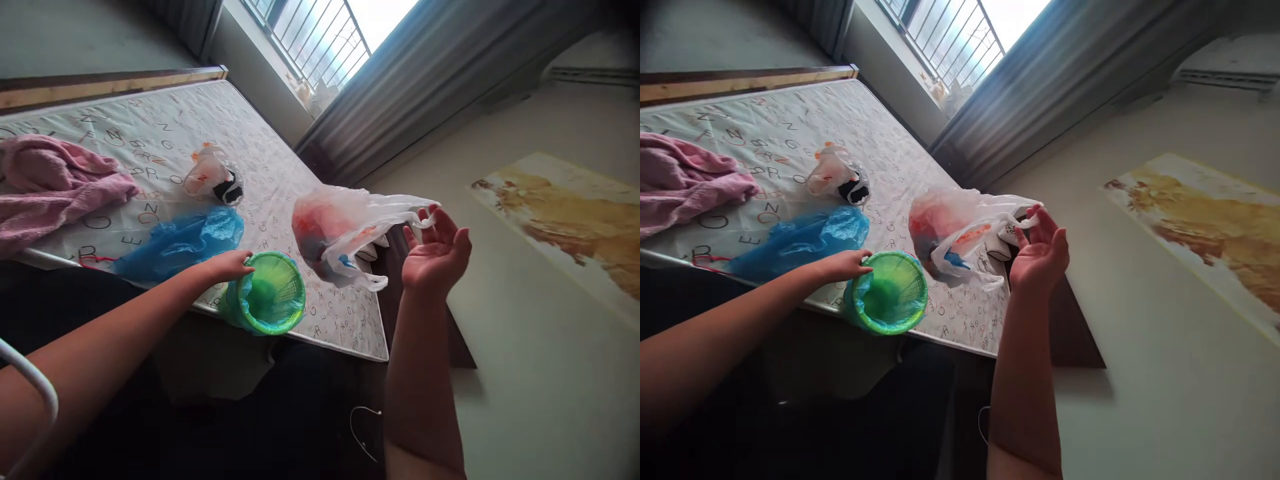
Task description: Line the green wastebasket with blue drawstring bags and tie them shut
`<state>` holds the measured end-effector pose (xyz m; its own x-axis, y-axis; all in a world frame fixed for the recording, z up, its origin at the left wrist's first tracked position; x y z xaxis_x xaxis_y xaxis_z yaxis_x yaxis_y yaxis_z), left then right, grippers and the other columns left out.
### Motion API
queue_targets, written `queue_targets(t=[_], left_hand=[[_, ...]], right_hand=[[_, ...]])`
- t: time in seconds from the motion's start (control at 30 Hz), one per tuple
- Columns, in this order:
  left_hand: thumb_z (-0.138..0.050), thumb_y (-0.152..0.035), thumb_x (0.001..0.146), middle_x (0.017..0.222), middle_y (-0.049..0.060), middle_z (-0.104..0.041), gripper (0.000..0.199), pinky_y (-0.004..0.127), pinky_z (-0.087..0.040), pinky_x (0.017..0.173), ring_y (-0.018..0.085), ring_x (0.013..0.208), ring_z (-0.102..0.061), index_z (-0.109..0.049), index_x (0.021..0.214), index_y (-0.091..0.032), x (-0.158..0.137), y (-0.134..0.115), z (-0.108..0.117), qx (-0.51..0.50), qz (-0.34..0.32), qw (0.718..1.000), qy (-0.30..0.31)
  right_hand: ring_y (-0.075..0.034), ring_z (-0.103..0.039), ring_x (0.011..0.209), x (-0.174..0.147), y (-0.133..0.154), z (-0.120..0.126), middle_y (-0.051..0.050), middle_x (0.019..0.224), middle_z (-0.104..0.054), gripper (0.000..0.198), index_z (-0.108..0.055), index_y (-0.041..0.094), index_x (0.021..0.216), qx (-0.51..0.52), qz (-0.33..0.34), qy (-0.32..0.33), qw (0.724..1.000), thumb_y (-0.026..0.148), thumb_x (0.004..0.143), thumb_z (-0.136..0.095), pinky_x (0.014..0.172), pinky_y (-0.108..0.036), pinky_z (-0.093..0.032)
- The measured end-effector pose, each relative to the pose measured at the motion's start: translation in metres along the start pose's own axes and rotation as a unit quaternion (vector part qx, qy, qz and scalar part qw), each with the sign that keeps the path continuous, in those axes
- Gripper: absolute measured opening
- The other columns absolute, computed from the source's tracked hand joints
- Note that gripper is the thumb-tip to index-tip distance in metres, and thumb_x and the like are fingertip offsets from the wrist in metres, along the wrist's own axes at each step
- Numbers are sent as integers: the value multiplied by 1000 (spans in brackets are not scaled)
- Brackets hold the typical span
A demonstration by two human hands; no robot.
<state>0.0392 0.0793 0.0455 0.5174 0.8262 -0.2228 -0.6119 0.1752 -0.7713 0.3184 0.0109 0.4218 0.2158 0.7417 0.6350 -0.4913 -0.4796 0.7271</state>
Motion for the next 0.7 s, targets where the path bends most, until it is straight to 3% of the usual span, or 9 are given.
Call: queue_targets(t=[0.07,0.13,0.2,0.27,0.33,0.47,0.53,0.6,0.7], left_hand=[[-64,-41,89,132,19,-75,62,36,-52,101,34,120,-71,-63,145,-14,-1,3,1,-6,7,1000,-20],[-67,-39,86,133,18,-75,61,36,-51,104,35,123,-70,-65,142,-16,-4,4,2,-11,4,999,-40],[-68,-38,85,135,18,-74,60,36,-50,105,35,126,-69,-67,141,-16,-8,5,3,-14,-1,999,-47],[-66,-38,87,133,18,-75,58,36,-51,105,34,124,-70,-67,141,-16,-11,4,1,-7,-9,999,-46],[-64,-38,90,131,19,-76,53,36,-52,103,34,121,-71,-69,138,-16,-13,4,0,11,-15,999,-45],[-67,-36,89,124,15,-79,44,34,-54,101,32,118,-73,-73,131,-21,-13,2,1,17,-24,998,-53],[-68,-36,90,124,15,-79,42,35,-54,101,33,118,-74,-74,129,-21,-12,2,2,24,-29,998,-52],[-67,-35,93,129,18,-77,43,36,-53,104,34,123,-72,-73,132,-19,-10,1,0,43,-32,997,-47],[-67,-34,94,135,18,-74,46,34,-52,105,33,127,-70,-70,137,-18,-11,0,-1,55,-38,997,-46]], right_hand=[[-35,-59,142,-38,-8,-3,-14,151,-62,65,-69,25,138,-63,-9,18,998,60,104,-27,108,-67,-47],[-34,-60,140,-88,-34,-27,-15,148,-65,62,-68,23,139,-153,-18,78,985,61,103,-35,113,-65,-45],[-35,-53,147,-143,-70,-62,-16,149,-65,53,-71,21,136,-273,-49,201,940,55,101,-50,125,-63,-34],[-39,-48,150,-194,-101,-88,-15,152,-63,46,-72,23,134,-357,-110,309,875,49,98,-61,127,-70,-23],[-36,-49,150,-229,-113,-95,-13,155,-61,43,-69,27,138,-373,-146,337,852,47,103,-54,126,-66,-28],[-38,-42,154,-261,-102,-85,-13,166,-48,54,-63,30,146,-386,-118,282,870,58,101,-58,128,-64,-26],[-40,-39,155,-272,-106,-89,-15,168,-43,61,-61,28,150,-394,-130,287,864,59,97,-64,127,-64,-28],[-39,-43,154,-281,-121,-108,-16,167,-44,66,-56,26,155,-384,-155,338,845,53,96,-68,125,-58,-36],[-37,-48,150,-286,-153,-158,-18,166,-45,85,-44,25,164,-369,-163,449,797,41,88,-80,119,-52,-44]])
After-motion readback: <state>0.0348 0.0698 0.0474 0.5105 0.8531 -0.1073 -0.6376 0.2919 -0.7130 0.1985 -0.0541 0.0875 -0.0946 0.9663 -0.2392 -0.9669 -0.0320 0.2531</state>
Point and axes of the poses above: each hand's wrist, its own x-axis towards the middle knuckle, its own z-axis out of the back of the hand, y = z × x, the point moved 6 cm from there along x, towards the middle knuckle
